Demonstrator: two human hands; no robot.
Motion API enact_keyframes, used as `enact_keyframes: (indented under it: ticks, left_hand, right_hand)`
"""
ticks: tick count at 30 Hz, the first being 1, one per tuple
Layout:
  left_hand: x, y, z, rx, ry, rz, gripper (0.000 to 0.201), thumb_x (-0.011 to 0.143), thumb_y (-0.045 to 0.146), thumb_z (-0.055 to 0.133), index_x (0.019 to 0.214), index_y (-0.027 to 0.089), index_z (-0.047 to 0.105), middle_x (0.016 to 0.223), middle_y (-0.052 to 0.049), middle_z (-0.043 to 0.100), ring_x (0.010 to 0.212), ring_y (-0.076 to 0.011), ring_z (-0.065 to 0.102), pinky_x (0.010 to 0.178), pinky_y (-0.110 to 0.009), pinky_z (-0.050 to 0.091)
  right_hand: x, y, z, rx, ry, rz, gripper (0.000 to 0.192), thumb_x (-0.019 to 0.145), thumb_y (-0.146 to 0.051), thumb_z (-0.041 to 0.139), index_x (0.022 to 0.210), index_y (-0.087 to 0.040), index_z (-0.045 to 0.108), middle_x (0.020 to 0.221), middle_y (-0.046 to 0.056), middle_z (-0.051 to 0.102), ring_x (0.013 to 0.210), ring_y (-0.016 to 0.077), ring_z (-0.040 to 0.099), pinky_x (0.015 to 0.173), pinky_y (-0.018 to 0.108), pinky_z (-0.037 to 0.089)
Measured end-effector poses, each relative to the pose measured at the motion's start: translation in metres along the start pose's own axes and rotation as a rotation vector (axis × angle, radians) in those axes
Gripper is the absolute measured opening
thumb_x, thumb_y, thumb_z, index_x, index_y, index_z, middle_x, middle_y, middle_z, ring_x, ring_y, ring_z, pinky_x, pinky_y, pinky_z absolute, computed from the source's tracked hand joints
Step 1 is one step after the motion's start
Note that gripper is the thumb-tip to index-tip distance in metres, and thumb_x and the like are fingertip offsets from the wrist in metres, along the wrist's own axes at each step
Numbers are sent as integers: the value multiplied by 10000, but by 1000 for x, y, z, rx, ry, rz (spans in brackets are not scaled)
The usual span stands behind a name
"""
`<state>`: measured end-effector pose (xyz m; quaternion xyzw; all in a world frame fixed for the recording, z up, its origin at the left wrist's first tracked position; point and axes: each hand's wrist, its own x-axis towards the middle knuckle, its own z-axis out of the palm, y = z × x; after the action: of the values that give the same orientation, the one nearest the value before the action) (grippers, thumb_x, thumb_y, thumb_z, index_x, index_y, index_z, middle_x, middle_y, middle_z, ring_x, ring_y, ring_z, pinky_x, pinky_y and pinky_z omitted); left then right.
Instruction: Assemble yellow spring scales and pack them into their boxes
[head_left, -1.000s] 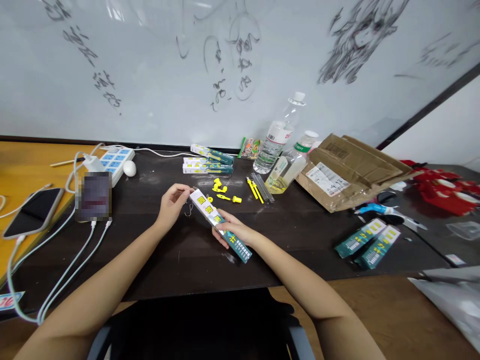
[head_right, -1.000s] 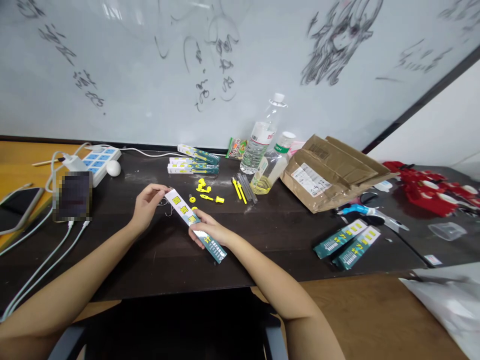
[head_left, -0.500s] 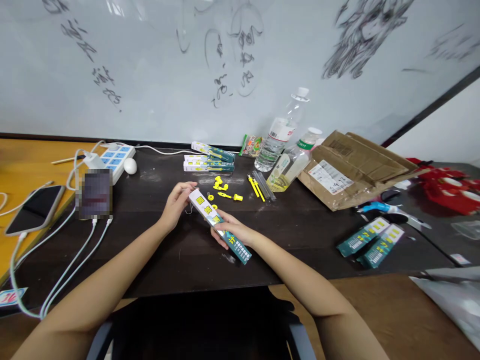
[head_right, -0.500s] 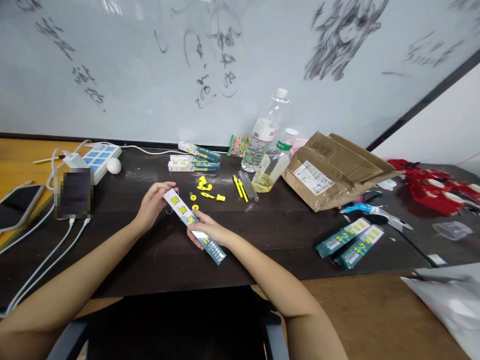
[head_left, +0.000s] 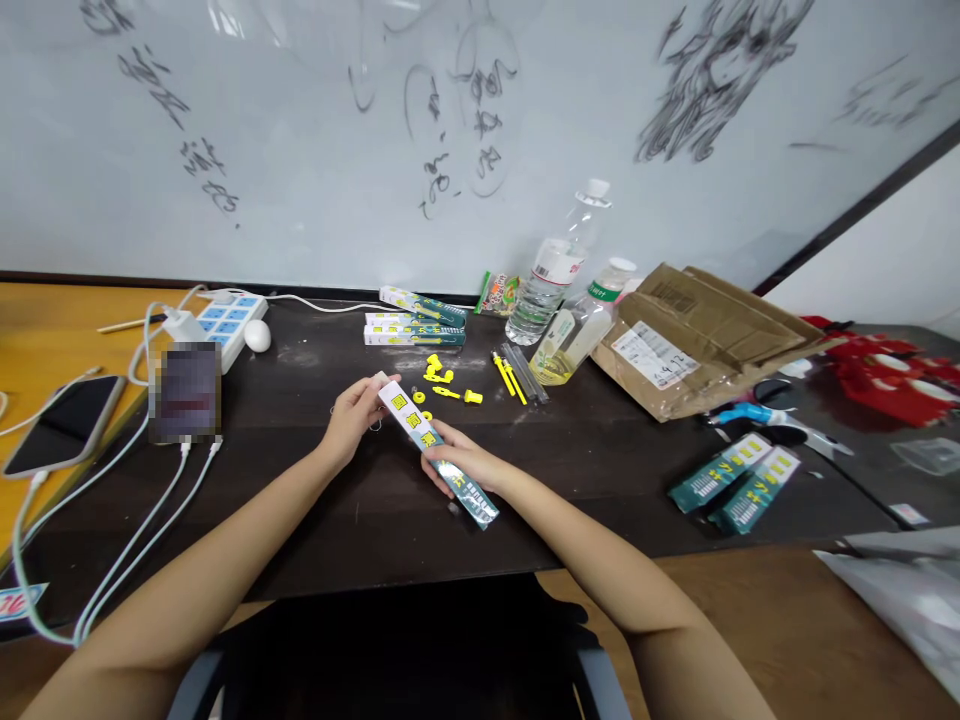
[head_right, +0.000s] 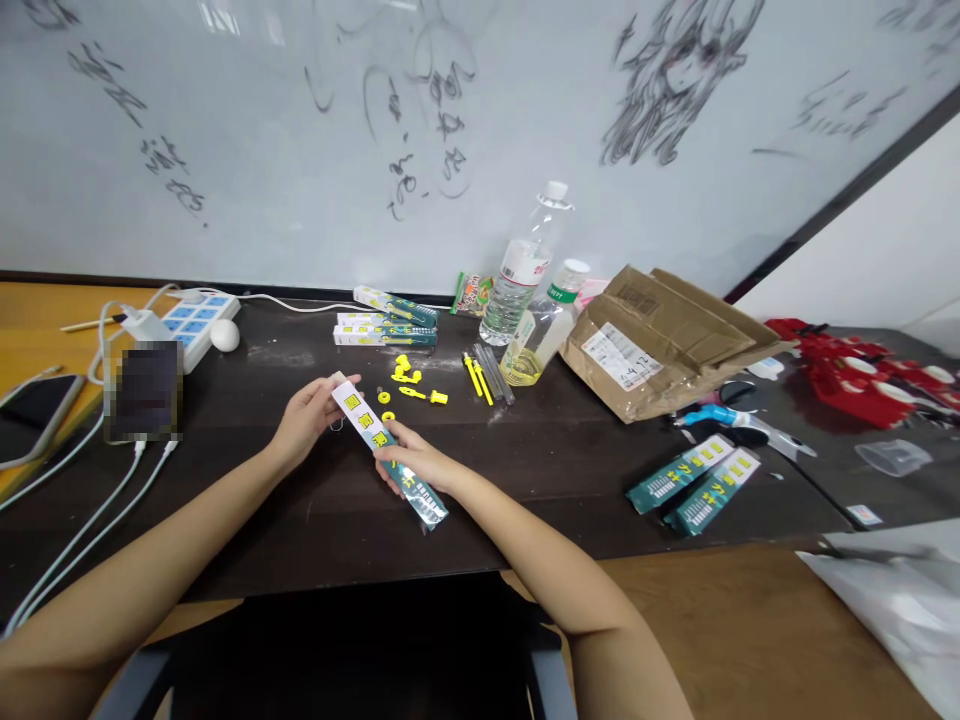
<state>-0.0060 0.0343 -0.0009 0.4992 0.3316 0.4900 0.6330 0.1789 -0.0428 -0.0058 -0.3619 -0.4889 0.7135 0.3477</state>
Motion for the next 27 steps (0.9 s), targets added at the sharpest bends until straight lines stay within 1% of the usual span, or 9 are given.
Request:
enact_keyframes:
  ticks: [6,9,13,15,17,19,21,24,27]
  left_hand:
    - [-8,-10,7,-22,-2,91,328,841,444,581,1090,231,569,1274,-94,595,988,-211,648,820,-364,535]
    - [-7,-11,5,11,-18,87,384,854,442,562,1179,238,574,1306,-97,570,1061,-220,616,860,-362,523]
    - [-3,-9,1,126,-48,91,436,860,477,532,1205,218,602,1405,-92,475,1179,-257,540,899,-381,506]
    - [-3,-6,1,225,-49,165,422,867,473,522,1178,208,627,1410,-90,469,1193,-263,529,945,-399,475]
    - [-5,-1,3,324,-63,263,405,885,446,506,1187,201,622,1357,-94,526,1195,-251,532,1017,-410,413]
    - [-8,2,4,404,-93,337,426,906,418,480,1267,205,557,1308,-99,570,1206,-239,526,1054,-416,366]
    - [-9,5,3,469,-117,371,469,916,411,463,1345,220,469,1304,-104,572,1217,-239,517,1042,-422,372]
    - [-6,3,-3,495,-166,325,525,913,423,462,1401,249,378,1334,-113,544,1149,-246,569,970,-413,437]
    - [1,-2,-9,437,-192,212,523,902,451,469,1378,243,408,1329,-120,542,1030,-236,625,857,-375,512]
  right_hand:
    - [0,-2,1,-21,45,-7,340,804,-301,583,1078,-228,395,591,-66,570,370,94,505,330,189,414]
    - [0,-1,0,-21,44,-4,341,803,-308,588,1071,-232,391,592,-69,567,379,93,508,341,190,422]
    - [-1,-2,-1,-27,39,0,300,817,-301,566,1044,-234,383,592,-74,558,376,94,505,338,188,415]
    - [-2,-2,0,-31,13,16,297,818,-291,570,1043,-232,385,585,-74,553,377,92,505,340,183,410]
    - [-2,-2,0,-25,-20,35,297,815,-293,579,1033,-230,388,581,-74,552,374,91,502,336,179,406]
    - [-2,-1,0,-9,-40,45,304,812,-303,581,1033,-231,386,582,-74,551,363,92,495,323,179,399]
    - [-2,-1,-1,13,-50,47,327,810,-312,580,1051,-233,373,586,-77,549,356,94,490,311,178,390]
    - [-1,0,-3,52,-60,67,358,814,-337,570,1081,-238,352,595,-76,555,352,95,489,302,174,383]
    - [1,1,-6,79,-68,72,366,814,-348,556,1092,-238,344,591,-69,568,348,99,489,292,171,382]
